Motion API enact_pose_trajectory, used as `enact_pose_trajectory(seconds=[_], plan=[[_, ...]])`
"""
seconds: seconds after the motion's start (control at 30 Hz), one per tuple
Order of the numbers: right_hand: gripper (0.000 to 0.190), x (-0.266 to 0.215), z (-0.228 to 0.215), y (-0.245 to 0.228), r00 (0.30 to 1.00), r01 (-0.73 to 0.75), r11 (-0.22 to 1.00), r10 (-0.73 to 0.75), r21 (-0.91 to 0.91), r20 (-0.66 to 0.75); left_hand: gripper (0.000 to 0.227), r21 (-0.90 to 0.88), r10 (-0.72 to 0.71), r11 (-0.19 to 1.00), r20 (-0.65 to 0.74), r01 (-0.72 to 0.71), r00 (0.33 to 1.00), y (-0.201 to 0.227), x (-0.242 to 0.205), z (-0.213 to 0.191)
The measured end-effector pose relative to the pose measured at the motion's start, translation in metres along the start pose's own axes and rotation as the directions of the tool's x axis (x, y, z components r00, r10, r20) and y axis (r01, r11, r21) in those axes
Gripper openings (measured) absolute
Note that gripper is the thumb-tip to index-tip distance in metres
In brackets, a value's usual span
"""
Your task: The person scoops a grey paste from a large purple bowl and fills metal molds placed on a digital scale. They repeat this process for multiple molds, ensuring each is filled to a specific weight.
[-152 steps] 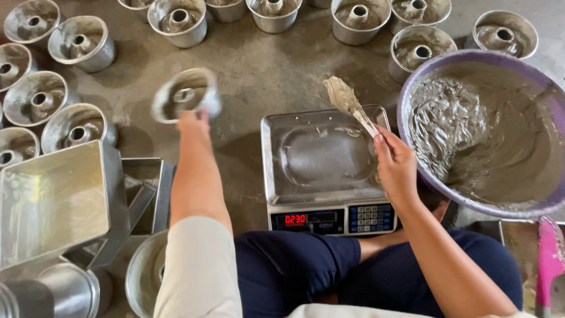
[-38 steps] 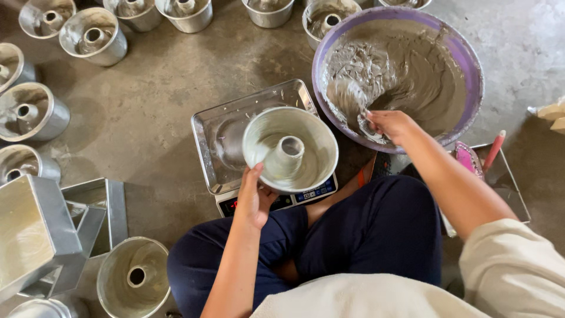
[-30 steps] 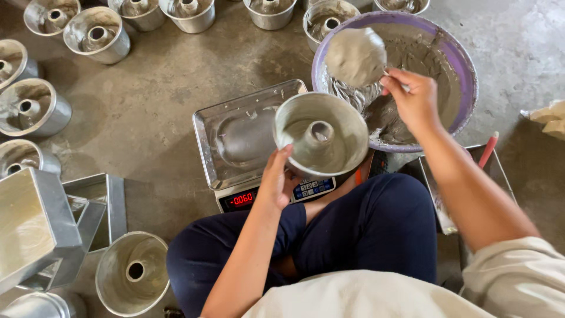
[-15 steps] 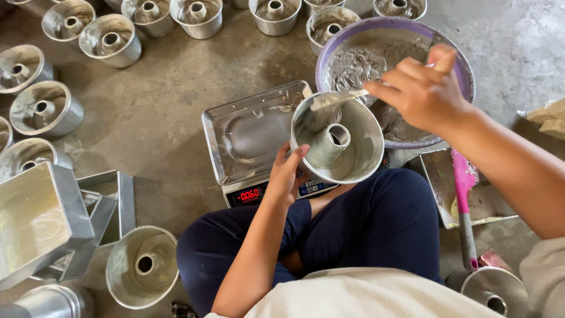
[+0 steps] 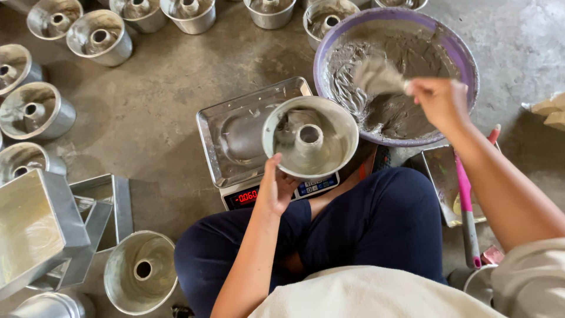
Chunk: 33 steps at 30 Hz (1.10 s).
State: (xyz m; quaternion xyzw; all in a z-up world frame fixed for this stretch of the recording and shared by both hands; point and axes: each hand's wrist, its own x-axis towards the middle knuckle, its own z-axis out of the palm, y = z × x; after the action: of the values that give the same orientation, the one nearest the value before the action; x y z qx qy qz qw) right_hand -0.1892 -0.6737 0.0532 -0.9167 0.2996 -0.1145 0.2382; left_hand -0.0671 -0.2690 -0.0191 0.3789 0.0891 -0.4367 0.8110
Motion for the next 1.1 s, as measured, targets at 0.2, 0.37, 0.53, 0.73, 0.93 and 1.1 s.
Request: enact_pose_trajectory(seconds=[0.2,0.37,0.53,0.73,0.93,1.1], plan=[[0.023,0.034,0.070,0.127,0.971,0.233,0.687,-0.130,-0.688,0.199,0.078,-0.003,-0.015,1.000,-0.073,0.015,0.997,0.007,-0.003,-0.030],[0.026,0.053,0.085,0.161,0.975,0.125,0.575,0.081,-0.809,0.209,0.073,0.002,-0.009,1.000,-0.099,0.009,0.995,0.020,-0.016,-0.035],[0.025,0.054,0.116,0.135,0.894,-0.059,0.880,0.257,-0.471,0.368,0.070,-0.026,0.045,0.998,-0.132,-0.049,0.990,0.023,-0.022,-0.037],[0.027,0.054,0.129,0.112,0.736,-0.550,0.788,0.300,0.277,0.607,0.080,0.059,0.101,0.994,-0.078,-0.096,0.992,0.015,-0.008,-0.038],[0.019,0.011,0.064,0.000,0.984,-0.168,0.737,0.093,0.655,0.149,0.085,-0.088,0.020,0.996,-0.104,-0.029,0.994,-0.003,0.014,-0.033],[0.011,-0.044,-0.010,-0.120,0.859,0.425,0.905,-0.412,-0.028,-0.304,0.087,0.070,0.032,0.997,-0.148,-0.022,0.988,-0.017,0.025,-0.007]])
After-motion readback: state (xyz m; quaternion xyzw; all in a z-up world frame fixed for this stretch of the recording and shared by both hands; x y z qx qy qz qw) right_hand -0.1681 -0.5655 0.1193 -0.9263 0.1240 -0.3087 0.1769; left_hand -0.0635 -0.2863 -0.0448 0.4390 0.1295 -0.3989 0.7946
